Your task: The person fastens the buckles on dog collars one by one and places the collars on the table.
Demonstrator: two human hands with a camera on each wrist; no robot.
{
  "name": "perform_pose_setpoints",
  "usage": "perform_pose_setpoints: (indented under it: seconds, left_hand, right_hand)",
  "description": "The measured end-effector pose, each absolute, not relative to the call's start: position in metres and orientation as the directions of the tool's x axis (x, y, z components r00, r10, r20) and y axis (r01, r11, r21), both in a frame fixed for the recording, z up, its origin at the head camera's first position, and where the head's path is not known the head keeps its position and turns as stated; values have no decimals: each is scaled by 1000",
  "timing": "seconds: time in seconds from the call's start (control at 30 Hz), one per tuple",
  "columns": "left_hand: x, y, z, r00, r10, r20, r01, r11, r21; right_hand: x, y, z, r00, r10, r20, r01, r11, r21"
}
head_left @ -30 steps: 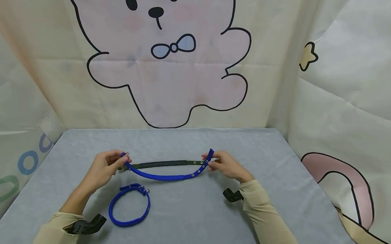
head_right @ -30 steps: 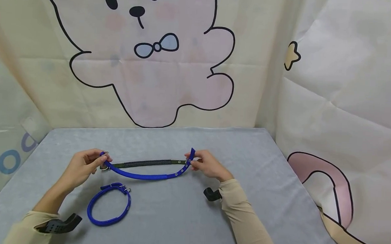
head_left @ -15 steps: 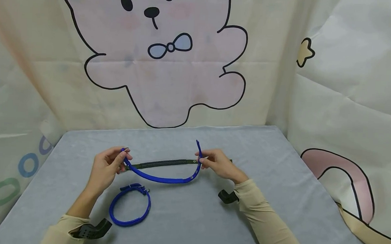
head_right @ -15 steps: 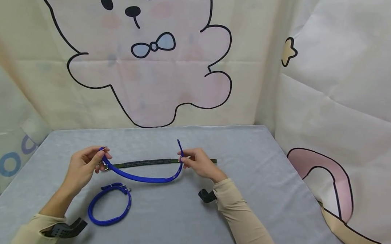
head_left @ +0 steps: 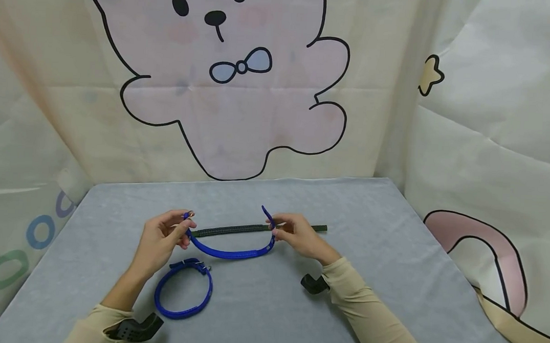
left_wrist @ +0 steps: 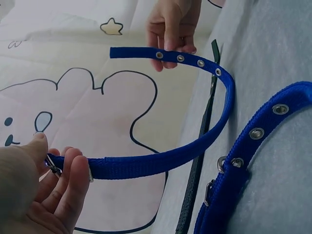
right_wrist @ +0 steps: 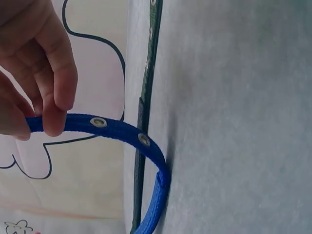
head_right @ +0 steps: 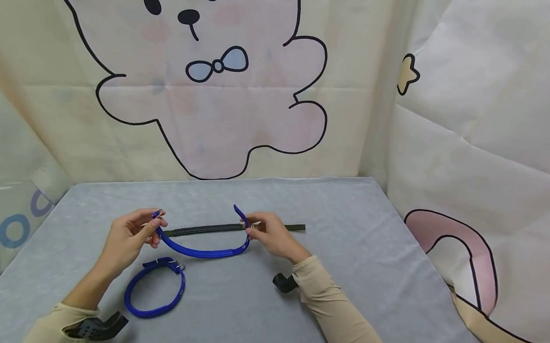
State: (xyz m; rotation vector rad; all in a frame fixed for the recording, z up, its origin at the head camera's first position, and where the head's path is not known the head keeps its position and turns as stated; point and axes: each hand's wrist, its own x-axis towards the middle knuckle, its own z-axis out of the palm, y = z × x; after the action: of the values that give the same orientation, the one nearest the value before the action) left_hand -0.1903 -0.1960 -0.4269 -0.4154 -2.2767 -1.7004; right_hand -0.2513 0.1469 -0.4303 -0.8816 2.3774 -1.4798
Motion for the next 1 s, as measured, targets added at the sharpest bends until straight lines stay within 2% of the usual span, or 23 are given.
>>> perform_pose_setpoints:
  seconds: [0.2,0.6,0.77,1.0]
  left_hand:
    - [-187,-188,-422,-924,123,361,382,276,882]
    - [-180,-185,-418,-928,158,339,374,401,837]
    - [-177,-182,-418,-924,169,343,383,409,828]
    - [-178,-177,-418,-921,183,344,390,412,823]
  right_hand:
    - [-250,146,-428,-813,-575,91,-377,400,-836]
    - [-243,136,-430,-766,-640,68,-387,373,-843]
    - [-240,135,-430,-746,-662,70,-413,378,-829]
    - [-238,135,-427,-755,-651,73,-429,407,-807]
